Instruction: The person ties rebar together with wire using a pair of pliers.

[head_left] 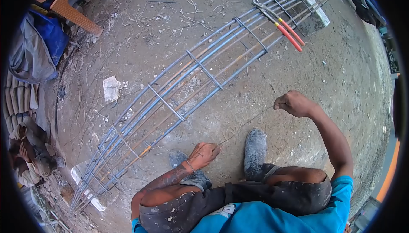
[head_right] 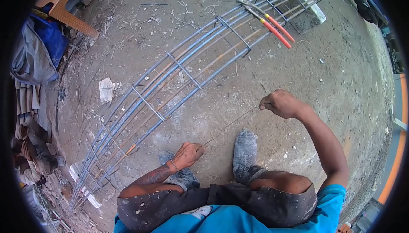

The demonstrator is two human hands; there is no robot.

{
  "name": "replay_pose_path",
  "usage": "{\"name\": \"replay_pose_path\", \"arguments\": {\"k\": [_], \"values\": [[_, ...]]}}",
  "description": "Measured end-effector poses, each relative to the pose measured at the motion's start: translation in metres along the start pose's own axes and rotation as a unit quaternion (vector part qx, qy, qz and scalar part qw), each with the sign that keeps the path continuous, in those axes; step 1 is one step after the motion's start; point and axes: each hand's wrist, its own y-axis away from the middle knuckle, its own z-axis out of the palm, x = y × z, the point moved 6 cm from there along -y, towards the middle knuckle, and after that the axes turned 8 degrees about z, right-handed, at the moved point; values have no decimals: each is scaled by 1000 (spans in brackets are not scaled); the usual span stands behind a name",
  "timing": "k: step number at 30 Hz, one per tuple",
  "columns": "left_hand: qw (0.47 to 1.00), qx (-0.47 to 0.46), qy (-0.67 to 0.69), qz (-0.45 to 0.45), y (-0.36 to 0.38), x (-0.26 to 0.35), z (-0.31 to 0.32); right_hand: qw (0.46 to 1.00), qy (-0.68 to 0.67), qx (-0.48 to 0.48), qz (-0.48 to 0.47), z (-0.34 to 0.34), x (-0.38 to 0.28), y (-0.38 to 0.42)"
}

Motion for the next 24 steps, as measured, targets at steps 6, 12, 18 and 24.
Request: {"name": "replay_pose_path", "arguments": {"k": [6, 12, 18, 24], "values": [[999, 25, 36, 7, 6, 25, -37, 990, 6, 140, 2, -9, -10, 5], [987, 98, 102, -77, 33, 56, -131, 944, -39, 326, -36, -51, -71, -18], [800, 559, 188, -112, 108, 51, -283, 908, -74, 406, -79, -55, -85, -55], [921, 341, -73, -173, -39, 61, -303, 938, 90, 331, 52, -47, -104, -78]]}}
